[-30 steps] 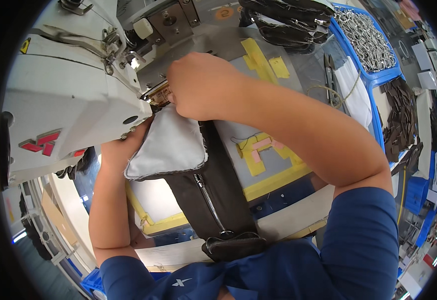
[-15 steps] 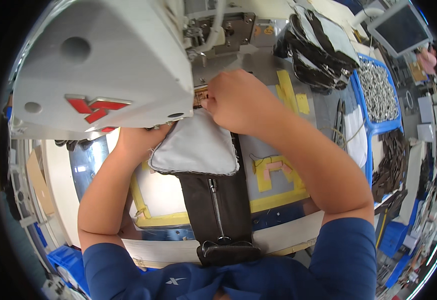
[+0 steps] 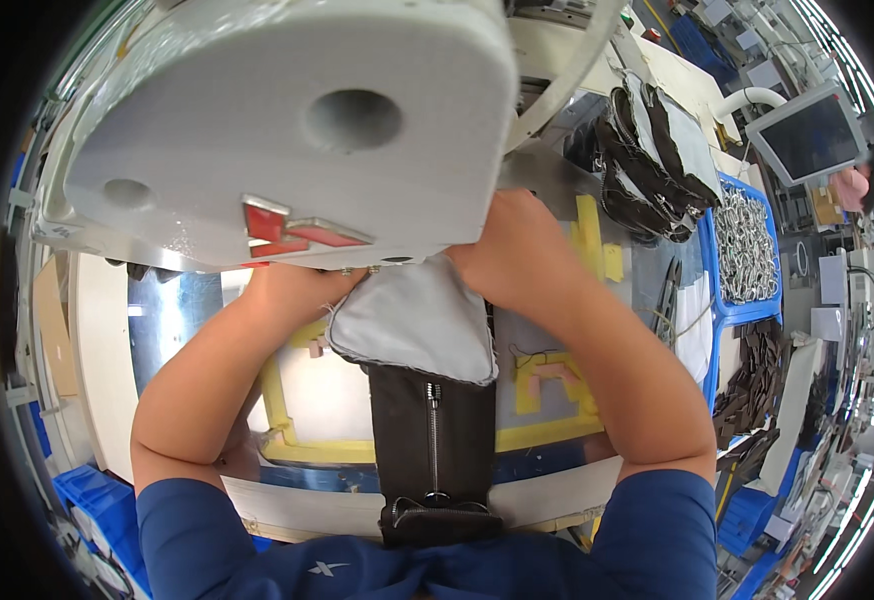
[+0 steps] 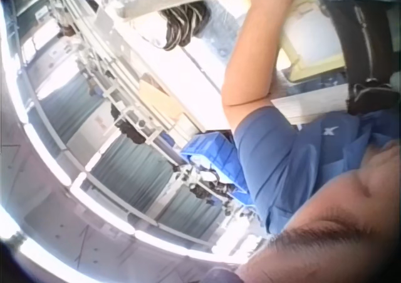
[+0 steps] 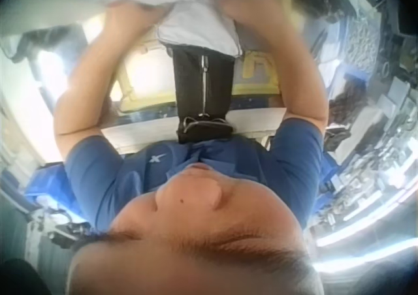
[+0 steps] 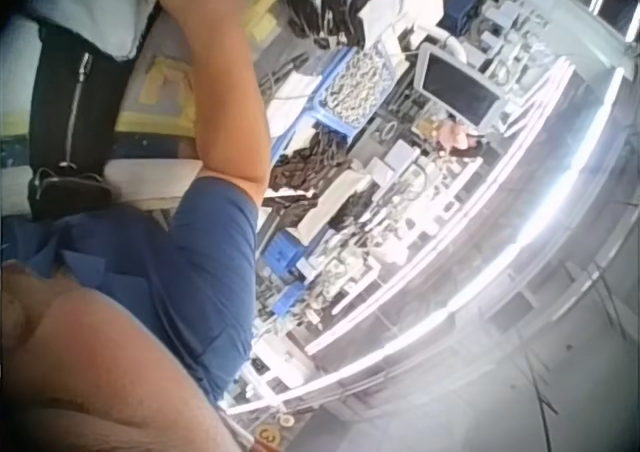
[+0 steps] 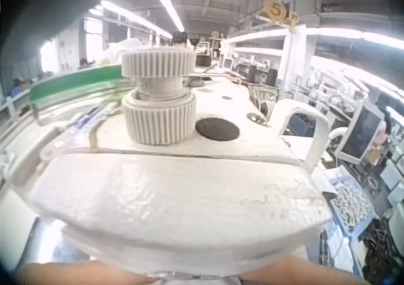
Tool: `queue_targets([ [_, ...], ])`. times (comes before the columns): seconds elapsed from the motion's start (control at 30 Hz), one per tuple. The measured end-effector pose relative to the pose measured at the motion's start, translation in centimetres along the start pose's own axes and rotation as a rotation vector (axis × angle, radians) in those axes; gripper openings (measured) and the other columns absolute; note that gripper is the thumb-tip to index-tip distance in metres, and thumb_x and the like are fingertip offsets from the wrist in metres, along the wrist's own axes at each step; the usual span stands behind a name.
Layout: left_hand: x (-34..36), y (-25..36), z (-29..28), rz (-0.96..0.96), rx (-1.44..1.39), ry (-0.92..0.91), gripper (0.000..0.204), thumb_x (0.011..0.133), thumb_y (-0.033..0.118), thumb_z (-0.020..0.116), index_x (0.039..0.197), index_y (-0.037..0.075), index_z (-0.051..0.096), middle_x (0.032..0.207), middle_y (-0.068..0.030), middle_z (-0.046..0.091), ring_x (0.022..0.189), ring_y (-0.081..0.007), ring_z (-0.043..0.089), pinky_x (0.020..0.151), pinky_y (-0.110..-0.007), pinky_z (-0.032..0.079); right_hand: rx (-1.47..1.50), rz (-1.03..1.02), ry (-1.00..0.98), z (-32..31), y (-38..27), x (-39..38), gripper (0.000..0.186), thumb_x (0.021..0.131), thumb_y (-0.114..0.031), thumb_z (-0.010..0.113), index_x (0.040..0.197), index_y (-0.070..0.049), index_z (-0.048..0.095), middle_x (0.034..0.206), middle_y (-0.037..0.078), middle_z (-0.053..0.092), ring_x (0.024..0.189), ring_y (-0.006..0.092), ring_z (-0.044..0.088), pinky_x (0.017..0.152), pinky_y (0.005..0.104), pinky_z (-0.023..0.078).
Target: The person operates a sewing machine to stitch zippers onto small fabric pouches. They repeatedly align the zipper tape with the fabric edge, guide the material under the needle, and sew along the seam. The person handles multiple pouches, including black and plaid patterns, and occasionally flips them to work on different sides.
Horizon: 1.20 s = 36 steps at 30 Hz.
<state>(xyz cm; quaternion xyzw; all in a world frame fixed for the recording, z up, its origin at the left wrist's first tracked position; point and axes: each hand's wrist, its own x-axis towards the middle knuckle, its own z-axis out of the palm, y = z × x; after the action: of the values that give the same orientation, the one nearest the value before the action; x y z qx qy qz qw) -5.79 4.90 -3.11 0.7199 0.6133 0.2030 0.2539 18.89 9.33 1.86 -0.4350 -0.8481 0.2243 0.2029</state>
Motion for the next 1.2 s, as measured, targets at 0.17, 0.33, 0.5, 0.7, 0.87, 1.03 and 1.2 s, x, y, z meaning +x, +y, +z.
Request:
queue_targets([
  [0.17,-0.2,0.4,-0.1,0.047,0.037,0.061,0.034,0.091,0.032,0.077,0.118,0.011,0.078,0.11,-0.0124,0.079,0.102,-0.0326,0.075,0.09,-0.043,0.06,0.001,0.072,0.039,0.5,-0.1,-0.1,0.025,0.093,-0.009,0.064,0.115,-0.004,0.075,0.114,0.02,0.076,0.108,0.0421,0.07,0.093,0.0478,0.056],
  [0.33,-0.6,0.5,-1.2,-0.105,0.106,-0.092,0.026,0.098,0.032,0.073,0.121,0.022,0.077,0.121,0.0005,0.076,0.109,-0.0208,0.074,0.096,-0.037,0.06,-0.025,0.059,-0.039,0.6,-0.3,0.2,0.028,0.094,-0.01,0.063,0.12,-0.006,0.075,0.116,0.019,0.076,0.111,0.0412,0.07,0.096,0.0459,0.056],
  [0.5,-2.1,2.6,-4.3,0.039,0.508,-0.339,0.029,0.093,0.019,0.073,0.121,0.012,0.076,0.106,-0.006,0.077,0.106,-0.0233,0.075,0.085,-0.041,0.061,0.097,0.111,-0.036,0.2,-0.6,0.3,0.025,0.092,-0.012,0.065,0.113,-0.003,0.075,0.109,0.022,0.076,0.105,0.0442,0.07,0.092,0.049,0.056],
  [0.7,-5.8,8.4,-8.3,0.375,0.339,-0.289,0.043,0.087,0.028,0.084,0.11,-0.004,0.068,0.122,-0.023,0.07,0.11,-0.04,0.07,0.092,-0.047,0.057,0.024,0.135,-0.069,0.0,0.6,0.1,0.023,0.089,-0.02,0.069,0.09,0.002,0.077,0.089,0.025,0.074,0.092,0.0476,0.07,0.084,0.0536,0.055],
  [0.87,-4.4,7.0,-5.0,0.619,0.059,-0.278,0.053,0.088,0.03,0.083,0.122,-0.005,0.062,0.132,-0.0263,0.066,0.124,-0.0446,0.065,0.105,-0.047,0.054,0.023,0.011,-0.017,1.1,2.7,0.1,0.025,0.089,-0.023,0.071,0.087,0.001,0.077,0.087,0.025,0.073,0.088,0.0469,0.07,0.08,0.0543,0.055],
  [1.03,-3.9,7.2,-3.9,0.59,0.062,-0.352,0.058,0.089,0.027,0.082,0.137,0.002,0.061,0.137,-0.0262,0.064,0.125,-0.0445,0.064,0.107,-0.048,0.052,-0.047,-0.042,0.027,2.4,3.7,0.4,0.026,0.09,-0.023,0.071,0.086,0.003,0.076,0.087,0.024,0.073,0.09,0.0459,0.071,0.082,0.0535,0.056],
  [1.2,-4.2,7.6,-3.8,0.59,0.15,-0.395,0.062,0.088,0.025,0.081,0.142,0.006,0.06,0.143,-0.0262,0.06,0.126,-0.0443,0.063,0.108,-0.048,0.051,-0.028,-0.015,0.016,2.1,3.4,0.5,0.027,0.09,-0.022,0.07,0.084,0.004,0.075,0.085,0.025,0.072,0.091,0.0457,0.071,0.084,0.0536,0.056],
])
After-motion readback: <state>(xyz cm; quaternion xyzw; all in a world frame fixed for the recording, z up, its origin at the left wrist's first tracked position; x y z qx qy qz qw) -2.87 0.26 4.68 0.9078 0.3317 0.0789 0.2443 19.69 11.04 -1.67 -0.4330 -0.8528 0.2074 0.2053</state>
